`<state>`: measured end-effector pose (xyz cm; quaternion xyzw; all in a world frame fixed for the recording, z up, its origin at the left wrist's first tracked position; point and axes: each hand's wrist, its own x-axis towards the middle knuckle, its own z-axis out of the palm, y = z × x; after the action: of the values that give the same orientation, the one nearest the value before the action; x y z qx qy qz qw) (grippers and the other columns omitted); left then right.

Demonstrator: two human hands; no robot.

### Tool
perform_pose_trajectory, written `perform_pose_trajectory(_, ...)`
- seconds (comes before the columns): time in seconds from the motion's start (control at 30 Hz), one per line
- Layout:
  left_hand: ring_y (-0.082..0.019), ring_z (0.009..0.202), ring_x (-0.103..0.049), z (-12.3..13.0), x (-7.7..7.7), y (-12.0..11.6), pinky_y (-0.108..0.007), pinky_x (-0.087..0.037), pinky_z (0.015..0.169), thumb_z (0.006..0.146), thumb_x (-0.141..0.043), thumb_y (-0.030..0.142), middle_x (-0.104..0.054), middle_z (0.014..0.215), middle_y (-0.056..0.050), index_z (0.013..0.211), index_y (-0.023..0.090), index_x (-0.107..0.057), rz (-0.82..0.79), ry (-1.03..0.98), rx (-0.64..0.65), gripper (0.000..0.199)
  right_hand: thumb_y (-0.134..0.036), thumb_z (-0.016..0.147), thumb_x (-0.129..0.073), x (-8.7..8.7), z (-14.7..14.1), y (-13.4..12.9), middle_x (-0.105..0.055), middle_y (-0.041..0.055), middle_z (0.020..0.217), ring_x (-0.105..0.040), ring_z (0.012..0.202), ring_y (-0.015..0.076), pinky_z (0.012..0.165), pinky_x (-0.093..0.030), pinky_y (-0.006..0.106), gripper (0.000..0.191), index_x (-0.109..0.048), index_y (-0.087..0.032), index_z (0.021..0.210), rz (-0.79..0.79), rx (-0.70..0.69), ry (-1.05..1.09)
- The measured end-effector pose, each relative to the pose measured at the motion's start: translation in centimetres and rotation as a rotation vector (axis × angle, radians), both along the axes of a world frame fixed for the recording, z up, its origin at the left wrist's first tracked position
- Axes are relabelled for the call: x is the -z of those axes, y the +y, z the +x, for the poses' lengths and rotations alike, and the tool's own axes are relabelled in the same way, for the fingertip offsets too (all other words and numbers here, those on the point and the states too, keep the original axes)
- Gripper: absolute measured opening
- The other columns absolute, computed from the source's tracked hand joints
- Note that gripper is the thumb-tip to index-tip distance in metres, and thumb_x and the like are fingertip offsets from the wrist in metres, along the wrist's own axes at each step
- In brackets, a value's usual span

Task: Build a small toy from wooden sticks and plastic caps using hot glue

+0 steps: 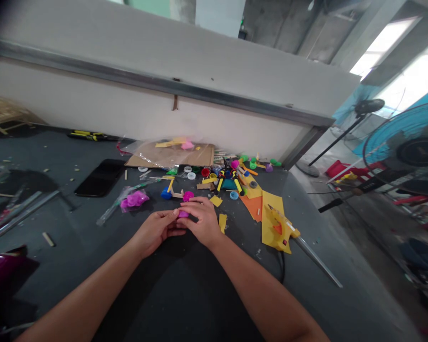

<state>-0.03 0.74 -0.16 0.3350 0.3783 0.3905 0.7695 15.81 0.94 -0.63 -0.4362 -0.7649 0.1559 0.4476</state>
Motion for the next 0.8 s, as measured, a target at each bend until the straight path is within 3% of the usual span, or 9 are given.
perform_pose_trajectory(0.2, -0.014, 0.067, -0.063, -0.01, 0.07, 0.06, -0.028, -0.055, 0.066, 0.070, -0.071, 0.028, -0.068, 0.072, -0.007, 0.079, 0.010, -0.069, -0.004, 0.017, -0.001, 0.020, -0.028, 0.074, -0.069, 0.07, 0.00, 0.08, -0.070, 0.0014, 0.099, -0.055, 0.106, 0.0222, 0.093, -0.042, 0.042, 0.022, -0.068, -0.029, 0.096, 0.011, -0.013, -0.014)
perform_pose_trajectory(0.8, -0.013, 0.066, -0.062, -0.03, -0.11, 0.14, -0.030, -0.055, 0.068, 0.068, -0.073, 0.030, -0.067, 0.070, -0.006, 0.081, 0.010, -0.069, -0.017, -0.006, 0.012, 0.025, -0.030, 0.075, -0.067, 0.13, -0.15, 0.07, -0.069, 0.0007, 0.101, -0.056, 0.104, 0.0218, 0.092, -0.042, 0.042, 0.021, -0.069, -0.030, 0.096, 0.014, -0.050, -0.045)
